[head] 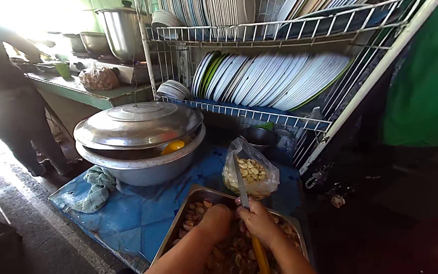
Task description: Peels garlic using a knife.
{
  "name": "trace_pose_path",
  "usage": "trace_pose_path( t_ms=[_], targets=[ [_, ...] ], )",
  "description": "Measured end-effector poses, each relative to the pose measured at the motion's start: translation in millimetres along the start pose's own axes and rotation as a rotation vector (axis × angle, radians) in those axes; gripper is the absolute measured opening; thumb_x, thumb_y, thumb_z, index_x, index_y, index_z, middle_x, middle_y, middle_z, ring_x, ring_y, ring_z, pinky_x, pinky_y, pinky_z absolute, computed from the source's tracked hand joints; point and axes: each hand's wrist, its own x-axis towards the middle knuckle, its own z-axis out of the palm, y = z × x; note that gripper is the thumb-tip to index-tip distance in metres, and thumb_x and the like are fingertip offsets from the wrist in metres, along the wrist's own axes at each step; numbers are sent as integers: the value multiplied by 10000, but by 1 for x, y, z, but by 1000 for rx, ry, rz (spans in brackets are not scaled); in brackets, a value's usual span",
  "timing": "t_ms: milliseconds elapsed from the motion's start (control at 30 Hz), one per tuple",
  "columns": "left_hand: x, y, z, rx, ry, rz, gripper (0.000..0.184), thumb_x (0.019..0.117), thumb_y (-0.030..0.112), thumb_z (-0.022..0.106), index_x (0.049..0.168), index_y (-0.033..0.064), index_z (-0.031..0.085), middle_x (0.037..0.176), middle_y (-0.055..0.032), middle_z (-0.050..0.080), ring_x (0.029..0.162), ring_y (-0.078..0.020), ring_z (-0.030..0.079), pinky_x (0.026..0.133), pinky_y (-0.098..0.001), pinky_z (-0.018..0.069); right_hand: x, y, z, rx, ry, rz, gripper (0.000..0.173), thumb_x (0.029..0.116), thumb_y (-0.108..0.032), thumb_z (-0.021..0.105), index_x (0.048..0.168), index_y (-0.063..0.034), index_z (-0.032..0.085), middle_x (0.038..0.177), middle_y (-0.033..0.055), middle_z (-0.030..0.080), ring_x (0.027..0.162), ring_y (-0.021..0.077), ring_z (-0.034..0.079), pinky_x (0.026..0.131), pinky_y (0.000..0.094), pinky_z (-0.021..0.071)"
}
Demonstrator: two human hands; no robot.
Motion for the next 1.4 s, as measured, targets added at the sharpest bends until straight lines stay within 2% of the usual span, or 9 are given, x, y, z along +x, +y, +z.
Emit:
trace_pose_path(
  t_ms=[133, 333, 533, 667, 767, 933, 1033, 1267, 1400],
  targets=[
    [-6, -5, -8, -81, -43, 93, 221, 971, 101, 620, 1141, -11, 706, 1198, -229, 669, 1200, -397, 605, 1054, -589, 441, -1, 1, -2, 36, 45, -27, 246, 1036, -65, 481, 1267, -21, 552, 773, 58, 653, 509, 115, 575, 483, 258, 497],
    [-15, -39, -28, -389, 276, -169, 244, 969, 183, 679, 1135, 8, 714, 1125, -163, 698, 1086, -263, 658, 1007, -452, 502, 0, 2, 1, 25, -22, 40, 279, 1056, -78, 473, 1330, -32, 494, 867, 58, 663, 525, 112, 572, 488, 257, 498],
    [-11, -33, -22, -608, 331, -98, 279, 982, 147, 665, 1228, 21, 699, 1140, -128, 716, 1022, -184, 695, 974, -369, 543, 0, -1, 5, -146, -141, 83, 270, 1070, -117, 452, 1332, -58, 477, 915, 77, 663, 583, 137, 598, 538, 294, 513],
    [-11, -30, -23, -1190, 315, -155, 166, 973, 8, 649, 1131, -38, 673, 939, -87, 694, 770, -114, 674, 740, -251, 580, 0, 0, 6, -75, -88, 19, 278, 1071, -122, 430, 1334, -51, 486, 904, 64, 665, 568, 133, 592, 527, 292, 512],
    [-9, -26, -23, -1526, 268, -133, 174, 964, -38, 637, 1136, -64, 629, 912, -115, 701, 760, -160, 699, 728, -283, 605, 0, 1, 7, 27, -89, -87, 274, 1045, -103, 449, 1308, -39, 492, 848, 46, 656, 543, 120, 587, 514, 283, 521],
    [-8, -19, -20, -1368, 286, -95, 175, 929, -5, 716, 1076, -38, 627, 937, -100, 683, 786, -148, 698, 740, -276, 612, -2, 0, 8, 73, -77, -124, 244, 1035, -100, 443, 1267, -44, 494, 823, 34, 642, 534, 110, 586, 499, 271, 519],
    [-8, -24, -21, -1204, 311, -69, 158, 918, 36, 742, 1057, 1, 676, 931, -61, 683, 776, -109, 655, 713, -250, 560, -3, -3, 9, 88, -58, -119, 231, 1038, -101, 454, 1261, -48, 475, 803, 32, 634, 523, 111, 573, 490, 267, 508],
    [-9, -23, -16, -1147, 401, -11, 114, 896, -41, 729, 997, -30, 677, 906, -84, 692, 778, -117, 682, 755, -257, 594, -10, -6, 12, 67, -49, -134, 223, 1054, -109, 438, 1267, -47, 431, 821, 27, 630, 533, 103, 573, 498, 259, 505],
    [-7, -23, -14, -921, 477, 39, 103, 893, -3, 740, 986, -9, 698, 922, -68, 708, 816, -98, 682, 792, -262, 583, -11, -7, 12, 74, -46, -139, 207, 1052, -89, 432, 1255, -51, 429, 807, 23, 630, 517, 100, 567, 490, 255, 506]
  ],
)
